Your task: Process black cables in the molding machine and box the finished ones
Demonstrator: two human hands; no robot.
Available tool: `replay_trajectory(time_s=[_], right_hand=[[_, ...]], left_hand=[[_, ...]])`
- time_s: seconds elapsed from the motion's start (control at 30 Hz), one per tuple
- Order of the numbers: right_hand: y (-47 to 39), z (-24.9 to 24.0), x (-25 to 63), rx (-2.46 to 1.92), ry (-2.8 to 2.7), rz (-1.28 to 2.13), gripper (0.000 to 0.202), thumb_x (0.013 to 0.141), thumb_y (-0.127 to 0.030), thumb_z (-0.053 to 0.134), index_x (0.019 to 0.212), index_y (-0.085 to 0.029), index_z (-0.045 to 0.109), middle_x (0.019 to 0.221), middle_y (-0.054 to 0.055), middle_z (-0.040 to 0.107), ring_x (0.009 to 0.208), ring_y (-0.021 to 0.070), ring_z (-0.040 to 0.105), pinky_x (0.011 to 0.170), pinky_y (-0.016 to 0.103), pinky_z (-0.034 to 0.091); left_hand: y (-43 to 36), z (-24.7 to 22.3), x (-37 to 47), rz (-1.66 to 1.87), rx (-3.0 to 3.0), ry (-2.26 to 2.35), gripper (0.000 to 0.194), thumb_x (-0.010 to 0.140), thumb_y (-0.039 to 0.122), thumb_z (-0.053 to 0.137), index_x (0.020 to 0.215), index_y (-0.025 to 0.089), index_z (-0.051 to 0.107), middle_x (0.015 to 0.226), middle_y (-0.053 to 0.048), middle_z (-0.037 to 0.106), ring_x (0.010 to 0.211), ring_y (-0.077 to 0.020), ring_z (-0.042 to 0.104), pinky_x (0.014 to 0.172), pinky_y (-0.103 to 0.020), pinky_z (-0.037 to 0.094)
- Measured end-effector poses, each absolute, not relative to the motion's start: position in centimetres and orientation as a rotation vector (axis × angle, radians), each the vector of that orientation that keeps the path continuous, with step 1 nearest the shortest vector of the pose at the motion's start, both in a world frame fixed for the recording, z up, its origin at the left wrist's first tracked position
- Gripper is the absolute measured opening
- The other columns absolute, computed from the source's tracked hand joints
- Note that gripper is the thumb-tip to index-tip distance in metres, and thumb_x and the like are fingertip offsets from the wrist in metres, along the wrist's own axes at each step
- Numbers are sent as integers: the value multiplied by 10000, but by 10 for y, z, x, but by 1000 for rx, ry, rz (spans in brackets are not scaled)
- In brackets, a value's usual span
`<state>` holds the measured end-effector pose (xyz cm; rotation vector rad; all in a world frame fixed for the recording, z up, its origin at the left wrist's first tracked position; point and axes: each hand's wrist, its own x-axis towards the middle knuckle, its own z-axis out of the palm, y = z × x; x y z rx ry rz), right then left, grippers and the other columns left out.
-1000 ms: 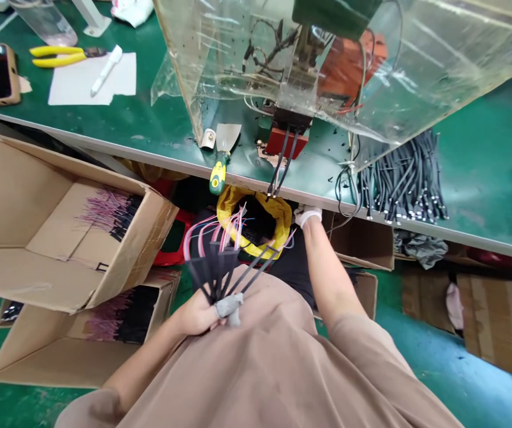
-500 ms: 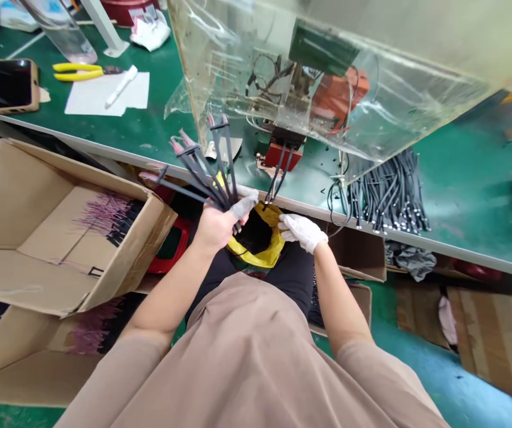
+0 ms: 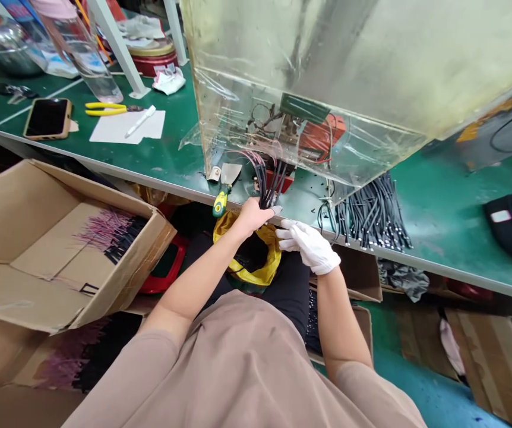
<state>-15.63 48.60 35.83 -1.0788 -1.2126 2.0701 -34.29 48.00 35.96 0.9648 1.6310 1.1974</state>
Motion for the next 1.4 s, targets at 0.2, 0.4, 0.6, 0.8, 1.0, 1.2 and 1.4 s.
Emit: replay_trajectory(time_s=[0.2,0.4,0.6,0.8,1.0,1.2,1.4], right_hand=[[494,375,-175,-1005,-1102,1938,470,737,-450,827,1061,-173,628,880,64,740,609,133,647,596,281,582],[501,398,-206,-1030,-951,2093,385,973,-512,534,1105,-168,645,930,98,753,678,171,699,618,305,602],[514,408,-240,-966,-802,2027,322,993,-483,511,1054,-182,606,850,46,742,679,152,686,640,305,598],[519,408,-244,-1162,-1009,1506,221,963,-426,565,926,-208,556,571,-67,588,421,73,523,433,180,451],[519,414,-230,-1272,-1067,1217,356,1027,-463,395,838,-202,547,445,-82,478,319,56,417,347,167,311],[524,412,-222,-1160,-900,1307,422,1001,-594,360,872,-221,510,412,-118,395,269,64,345,322,179,278],[535,414,-211,-1118,-773,1286,395,991,-589,417,862,-222,486,406,-140,358,268,57,301,313,160,271]], left_hand=[[453,379,-343,1287,900,1445,320,841,323,658,589,152,560,468,18,521,348,-53,368,371,-216,245],[393,382,-347,1256,971,1228,434,794,512,690,595,129,645,519,-27,604,364,-58,421,336,-195,287],[358,377,-348,1174,916,1240,509,767,597,698,559,135,653,470,-15,570,330,-47,380,318,-193,247],[352,368,-343,1119,971,1277,519,756,610,695,518,159,601,421,11,503,355,-66,397,357,-202,318],[347,370,-336,1105,1040,1176,553,775,653,675,535,158,612,424,7,503,360,-69,382,374,-218,304],[329,374,-339,1095,1056,1129,544,810,637,661,565,152,641,461,-6,543,367,-63,366,370,-213,292],[297,368,-347,1029,1060,1108,570,862,639,597,603,138,681,496,-35,579,401,-73,396,377,-204,292]])
